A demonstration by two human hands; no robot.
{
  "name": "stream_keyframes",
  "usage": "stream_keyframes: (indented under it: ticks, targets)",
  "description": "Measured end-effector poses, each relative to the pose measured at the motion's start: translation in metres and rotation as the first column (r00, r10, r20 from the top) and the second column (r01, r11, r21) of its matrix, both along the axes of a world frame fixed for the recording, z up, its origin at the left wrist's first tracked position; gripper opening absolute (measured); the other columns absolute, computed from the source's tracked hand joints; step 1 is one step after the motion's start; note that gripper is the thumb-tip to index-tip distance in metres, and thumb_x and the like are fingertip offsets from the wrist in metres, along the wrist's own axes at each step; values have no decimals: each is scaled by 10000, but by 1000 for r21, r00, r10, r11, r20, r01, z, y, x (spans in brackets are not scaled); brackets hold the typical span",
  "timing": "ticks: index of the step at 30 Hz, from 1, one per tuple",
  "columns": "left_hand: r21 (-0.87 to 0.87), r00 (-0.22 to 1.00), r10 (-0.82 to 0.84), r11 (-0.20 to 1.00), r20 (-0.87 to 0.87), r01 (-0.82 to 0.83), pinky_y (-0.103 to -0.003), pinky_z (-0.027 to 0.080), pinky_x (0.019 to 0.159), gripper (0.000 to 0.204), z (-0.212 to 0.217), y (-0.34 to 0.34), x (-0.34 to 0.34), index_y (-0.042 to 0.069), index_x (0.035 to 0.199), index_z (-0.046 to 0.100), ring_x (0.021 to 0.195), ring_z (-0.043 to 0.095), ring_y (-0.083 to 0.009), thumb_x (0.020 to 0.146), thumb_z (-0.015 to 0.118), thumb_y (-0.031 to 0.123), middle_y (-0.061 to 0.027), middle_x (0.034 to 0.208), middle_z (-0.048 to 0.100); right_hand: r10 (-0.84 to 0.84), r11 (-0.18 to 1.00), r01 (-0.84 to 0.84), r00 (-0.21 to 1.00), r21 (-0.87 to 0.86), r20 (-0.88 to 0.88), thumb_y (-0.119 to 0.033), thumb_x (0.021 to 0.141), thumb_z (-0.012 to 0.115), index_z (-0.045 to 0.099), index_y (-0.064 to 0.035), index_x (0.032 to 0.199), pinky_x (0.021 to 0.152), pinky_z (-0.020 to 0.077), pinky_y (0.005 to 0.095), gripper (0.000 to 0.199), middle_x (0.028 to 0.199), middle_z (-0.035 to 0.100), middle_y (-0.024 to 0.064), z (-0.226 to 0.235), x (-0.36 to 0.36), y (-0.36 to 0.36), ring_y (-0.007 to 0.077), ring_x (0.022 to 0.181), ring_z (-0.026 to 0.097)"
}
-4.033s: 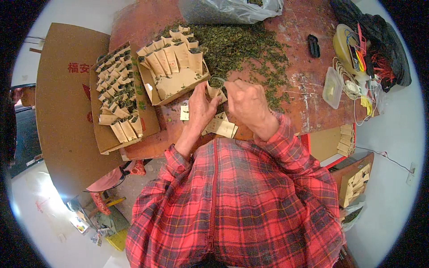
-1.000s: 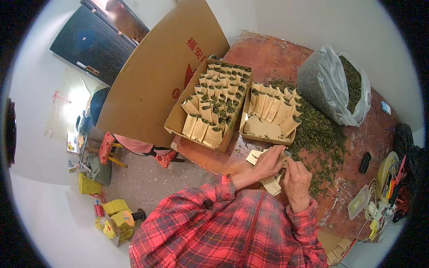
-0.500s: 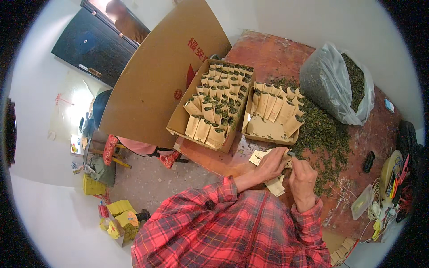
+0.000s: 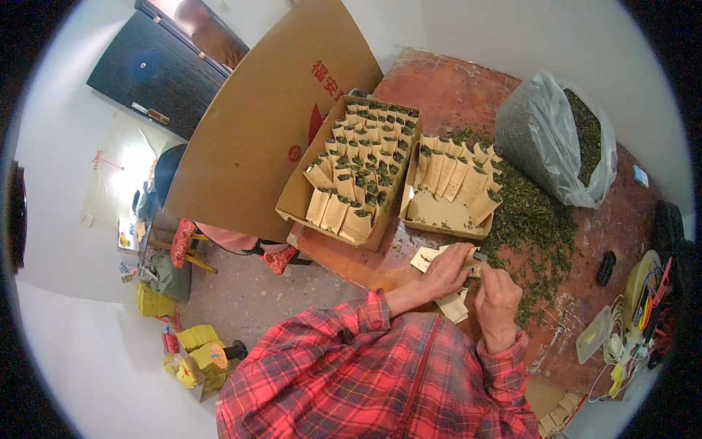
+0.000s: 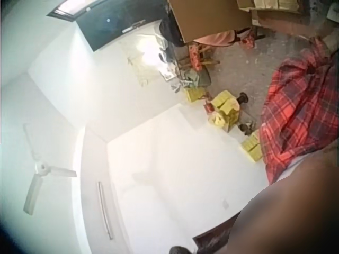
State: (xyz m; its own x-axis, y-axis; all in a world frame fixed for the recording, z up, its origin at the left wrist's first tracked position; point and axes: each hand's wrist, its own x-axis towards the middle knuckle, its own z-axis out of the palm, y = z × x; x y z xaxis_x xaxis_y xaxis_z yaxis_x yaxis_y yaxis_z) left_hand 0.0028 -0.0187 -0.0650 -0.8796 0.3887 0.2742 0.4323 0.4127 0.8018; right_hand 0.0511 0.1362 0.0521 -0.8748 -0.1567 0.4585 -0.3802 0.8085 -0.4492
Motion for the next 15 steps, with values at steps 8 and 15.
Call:
stream_keyframes:
  ticks: [8, 15]
  targets:
    - [-15, 999, -3, 1000, 40, 3, -499, 500, 972, 552, 6, -1, 5, -25, 1354, 461, 1137, 567, -474, 838, 653, 18, -270, 1212, 573, -44, 998, 42, 998, -46, -36, 89, 865, 675, 706, 4, 1065, 567, 473, 427, 220, 775, 601, 161, 1, 6, -1, 352, 670, 628]
    - [33, 999, 47, 998, -24, -47, -516, 487, 984, 540, -7, 4, 9, -12, 1337, 484, 1166, 556, -485, 824, 651, 26, -275, 1248, 564, -42, 998, 39, 998, -43, -55, 94, 842, 676, 711, 14, 1068, 564, 483, 418, 243, 775, 607, 154, -1, 9, 1, 337, 664, 632]
